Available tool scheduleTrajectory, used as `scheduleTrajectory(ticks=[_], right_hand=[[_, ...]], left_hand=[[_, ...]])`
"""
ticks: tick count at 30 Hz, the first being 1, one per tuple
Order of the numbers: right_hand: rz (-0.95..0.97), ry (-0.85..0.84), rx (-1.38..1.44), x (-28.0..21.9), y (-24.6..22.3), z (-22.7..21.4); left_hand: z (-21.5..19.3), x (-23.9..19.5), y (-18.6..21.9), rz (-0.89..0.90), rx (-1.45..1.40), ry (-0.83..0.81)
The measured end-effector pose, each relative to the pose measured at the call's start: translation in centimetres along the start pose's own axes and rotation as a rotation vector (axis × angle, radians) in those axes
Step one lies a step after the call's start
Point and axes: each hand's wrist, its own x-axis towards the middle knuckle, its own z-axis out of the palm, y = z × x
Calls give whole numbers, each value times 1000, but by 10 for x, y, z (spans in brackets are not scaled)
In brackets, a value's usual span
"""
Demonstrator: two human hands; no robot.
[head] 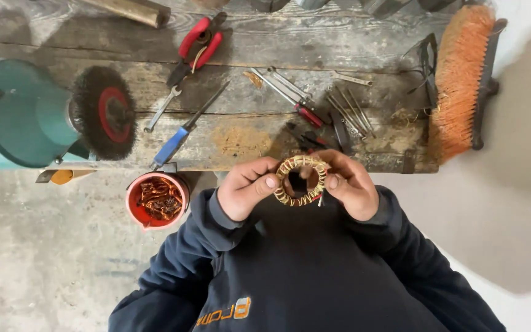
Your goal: Stripping wire and insulation from motor stator coils using a knife and hand tools.
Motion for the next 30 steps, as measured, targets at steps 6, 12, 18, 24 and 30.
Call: scheduleTrajectory(ticks=[6, 12, 18, 24, 30], right_hand=[[-74, 17, -334, 6, -27, 27], [-129, 0, -548, 11, -23, 30], [-381, -1, -705, 22, -5, 31], [-573, -23, -710, 27, 7, 22], [-571, 12, -755, 29, 5, 18]], left_hand=[[-3, -12, -9, -30, -69, 43], [-4, -20, -11, 47, -51, 54], [-3, -27, -13, 102, 52, 74], [2, -23, 0, 246, 473, 84], [2, -17, -2, 307, 611, 135]])
